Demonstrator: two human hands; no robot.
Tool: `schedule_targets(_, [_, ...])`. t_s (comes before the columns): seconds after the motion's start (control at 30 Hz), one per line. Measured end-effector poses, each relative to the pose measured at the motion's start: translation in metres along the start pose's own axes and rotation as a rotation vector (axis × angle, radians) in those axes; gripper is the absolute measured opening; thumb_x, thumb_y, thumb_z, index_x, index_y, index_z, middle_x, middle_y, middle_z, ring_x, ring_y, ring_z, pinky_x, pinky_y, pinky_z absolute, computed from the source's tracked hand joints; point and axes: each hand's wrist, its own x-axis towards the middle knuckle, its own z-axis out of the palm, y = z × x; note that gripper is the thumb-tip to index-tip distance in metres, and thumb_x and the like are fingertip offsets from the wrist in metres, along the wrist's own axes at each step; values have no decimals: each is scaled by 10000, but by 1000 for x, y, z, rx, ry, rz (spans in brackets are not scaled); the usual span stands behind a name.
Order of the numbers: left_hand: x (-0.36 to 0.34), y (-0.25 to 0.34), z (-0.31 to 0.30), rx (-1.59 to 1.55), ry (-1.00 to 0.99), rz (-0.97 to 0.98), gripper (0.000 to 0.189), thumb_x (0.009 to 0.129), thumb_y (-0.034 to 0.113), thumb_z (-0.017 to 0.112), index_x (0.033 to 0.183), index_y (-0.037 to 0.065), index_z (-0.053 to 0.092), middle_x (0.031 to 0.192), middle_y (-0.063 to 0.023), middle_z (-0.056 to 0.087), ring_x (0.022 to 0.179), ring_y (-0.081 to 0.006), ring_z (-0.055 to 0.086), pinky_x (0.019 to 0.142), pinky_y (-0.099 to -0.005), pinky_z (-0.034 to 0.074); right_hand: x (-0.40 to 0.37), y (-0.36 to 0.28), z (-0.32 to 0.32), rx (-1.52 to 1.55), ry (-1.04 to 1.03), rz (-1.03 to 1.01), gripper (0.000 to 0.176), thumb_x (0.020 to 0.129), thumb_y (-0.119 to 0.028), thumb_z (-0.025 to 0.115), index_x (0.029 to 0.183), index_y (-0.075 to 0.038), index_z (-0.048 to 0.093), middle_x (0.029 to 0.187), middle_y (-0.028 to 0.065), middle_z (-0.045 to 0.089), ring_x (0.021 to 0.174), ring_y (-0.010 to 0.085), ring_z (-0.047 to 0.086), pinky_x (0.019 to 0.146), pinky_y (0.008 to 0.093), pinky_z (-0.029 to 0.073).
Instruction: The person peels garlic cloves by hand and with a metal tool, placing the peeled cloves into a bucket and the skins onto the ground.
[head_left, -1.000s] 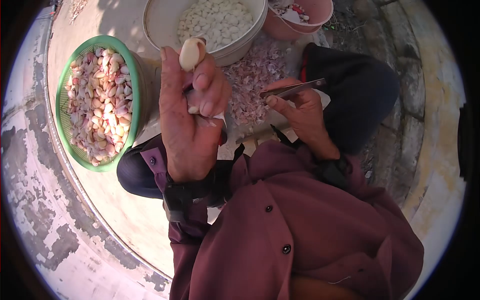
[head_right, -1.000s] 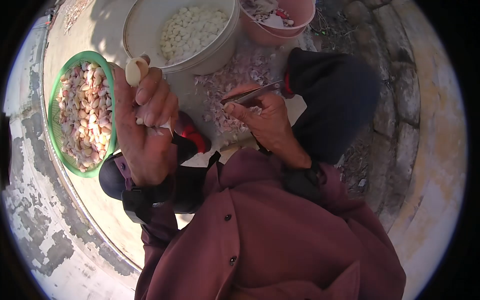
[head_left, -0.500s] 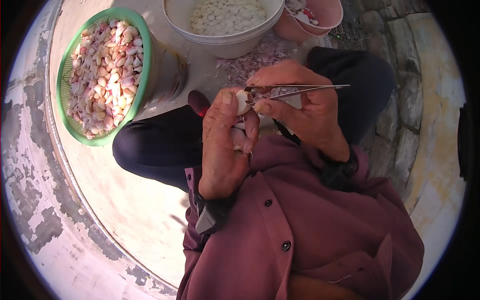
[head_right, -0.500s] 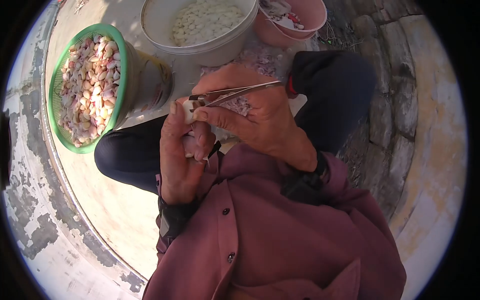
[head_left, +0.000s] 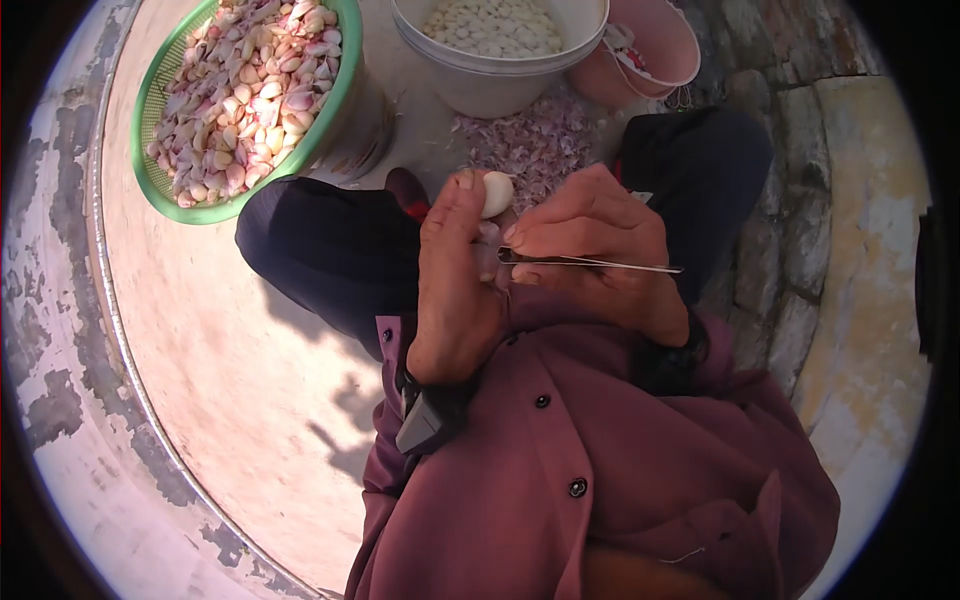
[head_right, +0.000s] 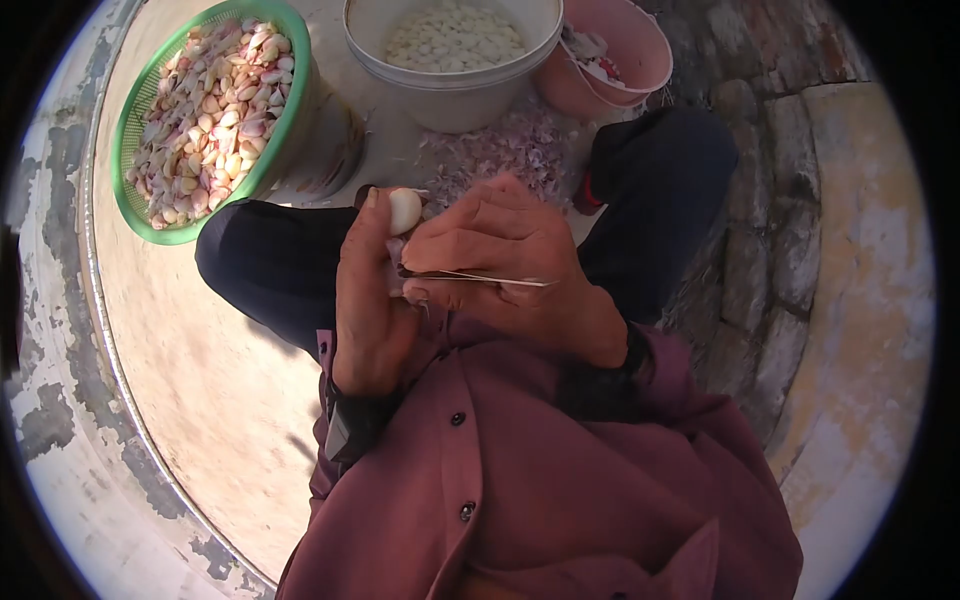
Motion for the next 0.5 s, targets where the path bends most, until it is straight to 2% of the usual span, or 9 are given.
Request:
schedule_targets(0.03, [2, 0, -8, -5, -3, 3, 208, 1011, 274, 487, 961, 82, 551, 720, 7, 533, 527, -52, 437, 440, -184, 311, -3, -2, -1, 253, -32, 112, 199, 725, -68, 800, 882, -31, 683, 890, 91, 701, 775, 177, 640, 677, 298, 454])
schedule_targets(0.07, [6, 2, -22, 40, -124, -23, 231, 1011, 288, 484, 981, 72, 558, 694, 6, 519, 514, -55, 426, 442, -187, 312, -6, -5, -3, 504, -62, 226, 194, 721, -77, 804, 870, -40, 686, 882, 93, 704, 768, 173, 640, 669, 298, 439])
schedule_targets(0.1, [7, 4, -27, 87, -245, -49, 255, 1012, 302, 481, 1000, 61, 565, 668, 5, 505, 502, -59, 415, 443, -190, 313, -9, -11, -7, 502, -63, 223, 194, 721, -77, 804, 870, -40, 686, 882, 93, 704, 768, 173, 640, 669, 298, 439])
schedule_targets(0.17, [8, 6, -24, 104, -231, 19, 280, 1016, 307, 470, 1024, 46, 572, 647, 0, 493, 491, -60, 401, 440, -192, 311, -13, -24, -20, 1091, -97, 489, 173, 721, -78, 803, 836, -39, 679, 848, 107, 700, 772, 178, 636, 665, 298, 440])
schedule_targets(0.23, [14, 16, -10, 104, -258, 149, 321, 1021, 307, 460, 1069, 16, 587, 622, -8, 479, 480, -60, 380, 436, -195, 306, -19, -18, -24, 1056, -93, 449, 160, 742, -69, 787, 838, -27, 665, 844, 115, 682, 802, 191, 636, 700, 297, 465])
schedule_targets(0.3, [22, 40, 15, 104, -357, 320, 339, 1023, 294, 463, 1085, -6, 607, 621, -10, 475, 465, -52, 351, 425, -201, 293, -31, -10, -21, 927, 58, 691, 157, 776, -80, 765, 876, -14, 662, 862, 102, 665, 823, 179, 626, 744, 292, 478])
schedule_targets(0.37, [41, 65, 44, 320, -456, 531, 440, 1013, 393, 462, 1150, -16, 547, 658, 16, 423, 507, -53, 329, 462, -203, 274, -43, 2, -17, 899, 108, 736, 156, 801, -89, 746, 907, -13, 660, 896, 74, 655, 832, 148, 610, 768, 283, 473])
schedule_targets(0.43, [75, 81, 69, 765, -399, 792, 470, 1008, 403, 476, 1156, -38, 548, 670, 11, 427, 516, -49, 346, 466, -195, 282, -54, 8, -11, 912, 105, 755, 137, 817, -83, 730, 916, -14, 664, 899, 54, 655, 849, 124, 598, 786, 270, 464])
schedule_targets(0.5, [114, 93, 75, 697, -420, 708, 450, 1004, 405, 483, 1104, -28, 556, 691, 3, 443, 518, -53, 355, 467, -194, 288, -63, 10, -7, 875, 103, 763, 130, 825, -83, 724, 918, -13, 664, 903, 47, 654, 856, 118, 597, 792, 264, 461])
